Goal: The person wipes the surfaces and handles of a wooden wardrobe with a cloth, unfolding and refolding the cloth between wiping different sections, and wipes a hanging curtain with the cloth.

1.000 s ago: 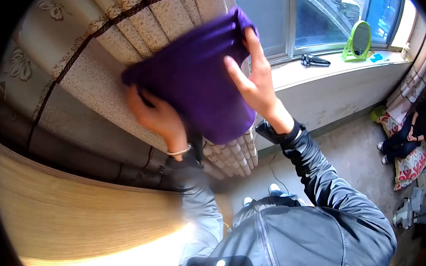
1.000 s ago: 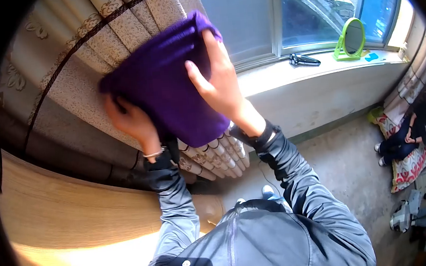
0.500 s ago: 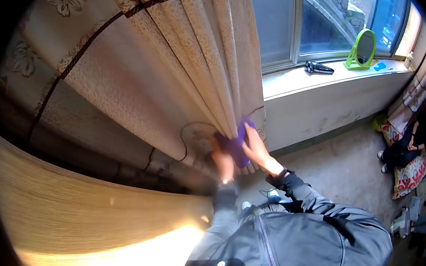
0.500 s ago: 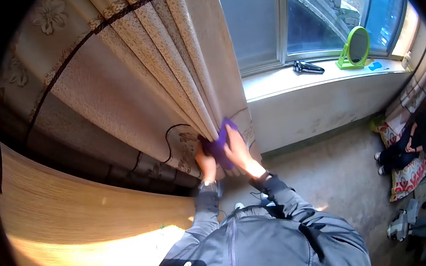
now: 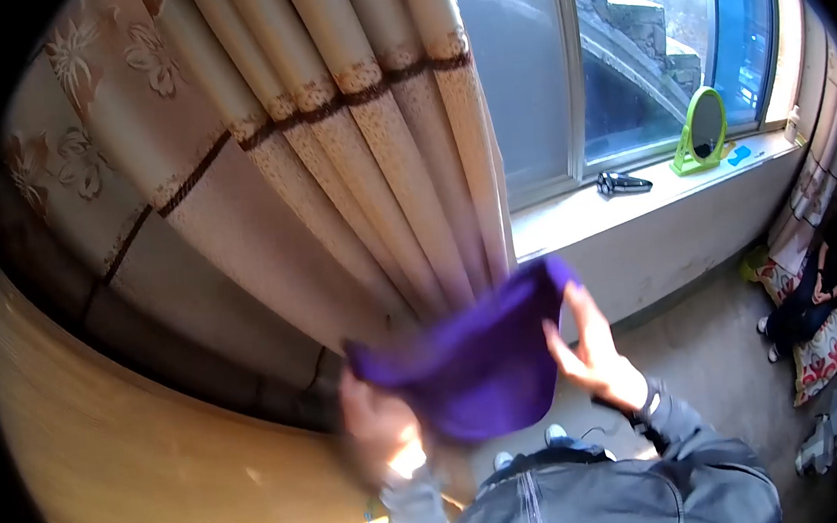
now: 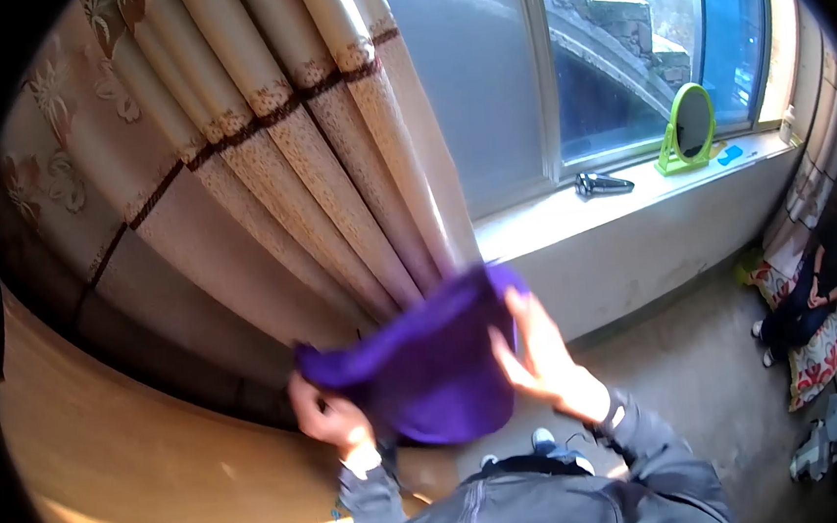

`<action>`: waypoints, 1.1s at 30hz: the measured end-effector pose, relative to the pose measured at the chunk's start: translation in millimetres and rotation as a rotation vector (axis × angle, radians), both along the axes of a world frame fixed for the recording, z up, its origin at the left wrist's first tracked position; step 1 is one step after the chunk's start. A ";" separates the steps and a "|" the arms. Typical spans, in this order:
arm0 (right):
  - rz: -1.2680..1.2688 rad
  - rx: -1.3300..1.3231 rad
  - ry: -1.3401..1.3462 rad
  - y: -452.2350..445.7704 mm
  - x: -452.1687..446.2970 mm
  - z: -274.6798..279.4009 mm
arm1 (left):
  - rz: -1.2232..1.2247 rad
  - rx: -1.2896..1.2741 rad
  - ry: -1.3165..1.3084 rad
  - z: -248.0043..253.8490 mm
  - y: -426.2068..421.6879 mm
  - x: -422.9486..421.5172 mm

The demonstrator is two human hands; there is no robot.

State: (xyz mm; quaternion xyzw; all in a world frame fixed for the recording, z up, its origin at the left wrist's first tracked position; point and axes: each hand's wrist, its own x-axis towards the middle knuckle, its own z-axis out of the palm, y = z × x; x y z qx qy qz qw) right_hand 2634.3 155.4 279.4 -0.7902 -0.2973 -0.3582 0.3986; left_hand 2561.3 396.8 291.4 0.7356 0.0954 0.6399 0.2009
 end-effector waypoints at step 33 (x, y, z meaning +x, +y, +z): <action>0.222 -0.096 0.477 -1.8 4.0 -100.8 | -0.079 -0.344 0.687 -109.0 9.8 -15.7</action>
